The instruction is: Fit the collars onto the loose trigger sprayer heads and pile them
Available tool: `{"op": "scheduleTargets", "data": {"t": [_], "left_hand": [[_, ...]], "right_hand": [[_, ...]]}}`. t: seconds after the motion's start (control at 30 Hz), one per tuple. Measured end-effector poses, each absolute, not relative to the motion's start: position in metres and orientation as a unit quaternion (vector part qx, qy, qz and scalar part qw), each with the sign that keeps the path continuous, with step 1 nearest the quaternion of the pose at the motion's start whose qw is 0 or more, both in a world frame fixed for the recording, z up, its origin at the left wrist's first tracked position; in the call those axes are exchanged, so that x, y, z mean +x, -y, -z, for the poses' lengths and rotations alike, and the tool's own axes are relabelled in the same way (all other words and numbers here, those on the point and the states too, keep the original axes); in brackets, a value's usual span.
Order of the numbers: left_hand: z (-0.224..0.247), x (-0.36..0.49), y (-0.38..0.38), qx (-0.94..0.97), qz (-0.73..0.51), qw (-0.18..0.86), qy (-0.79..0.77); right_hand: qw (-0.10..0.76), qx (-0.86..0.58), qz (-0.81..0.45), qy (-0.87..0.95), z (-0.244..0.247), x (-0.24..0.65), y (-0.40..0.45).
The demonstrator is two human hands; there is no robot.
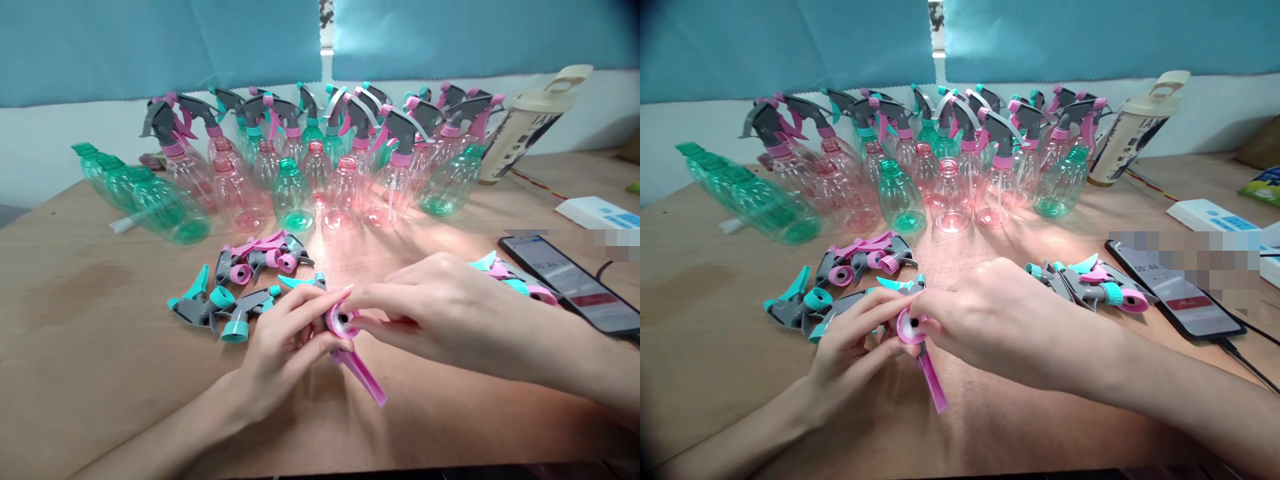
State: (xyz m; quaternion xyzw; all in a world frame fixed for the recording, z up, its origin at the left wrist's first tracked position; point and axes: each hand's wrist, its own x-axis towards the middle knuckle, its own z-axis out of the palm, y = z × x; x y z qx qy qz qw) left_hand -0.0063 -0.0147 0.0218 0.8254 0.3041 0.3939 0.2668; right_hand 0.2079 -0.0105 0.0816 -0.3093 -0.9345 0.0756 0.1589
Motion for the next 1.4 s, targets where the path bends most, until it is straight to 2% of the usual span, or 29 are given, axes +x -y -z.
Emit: {"op": "scheduleTargets", "data": {"t": [0.13,0.33,0.53,0.77,0.9,1.03,1.2,1.4], "left_hand": [[-0.017,-0.007,0.015,0.831,-0.381,0.259,-0.311],[-0.023,-0.004,0.022,0.816,-0.400,0.268,-0.320],[-0.030,-0.003,0.036,0.831,-0.403,0.231,-0.307],[-0.042,-0.011,0.066,0.848,-0.381,0.215,-0.298],[-0.044,-0.021,0.077,0.855,-0.364,0.210,-0.305],[-0.046,-0.030,0.081,0.852,-0.349,0.222,-0.320],[-0.053,-0.036,0.073,0.828,-0.348,0.246,-0.365],[-0.054,-0.046,0.036,0.732,-0.434,0.306,-0.427]], "right_hand": [[0.120,-0.299,-0.001,0.947,-0.078,0.205,0.018],[0.183,-0.276,0.070,0.941,-0.082,0.200,0.030],[0.198,-0.288,0.084,0.933,-0.084,0.199,0.044],[0.311,-0.324,0.062,0.891,-0.081,0.183,0.063],[0.269,-0.303,0.023,0.914,-0.083,0.180,0.072],[0.218,-0.309,-0.067,0.923,-0.086,0.181,0.078],[0.259,-0.328,-0.166,0.893,-0.079,0.193,0.080],[0.261,-0.423,-0.165,0.852,-0.060,0.217,0.079]]}}
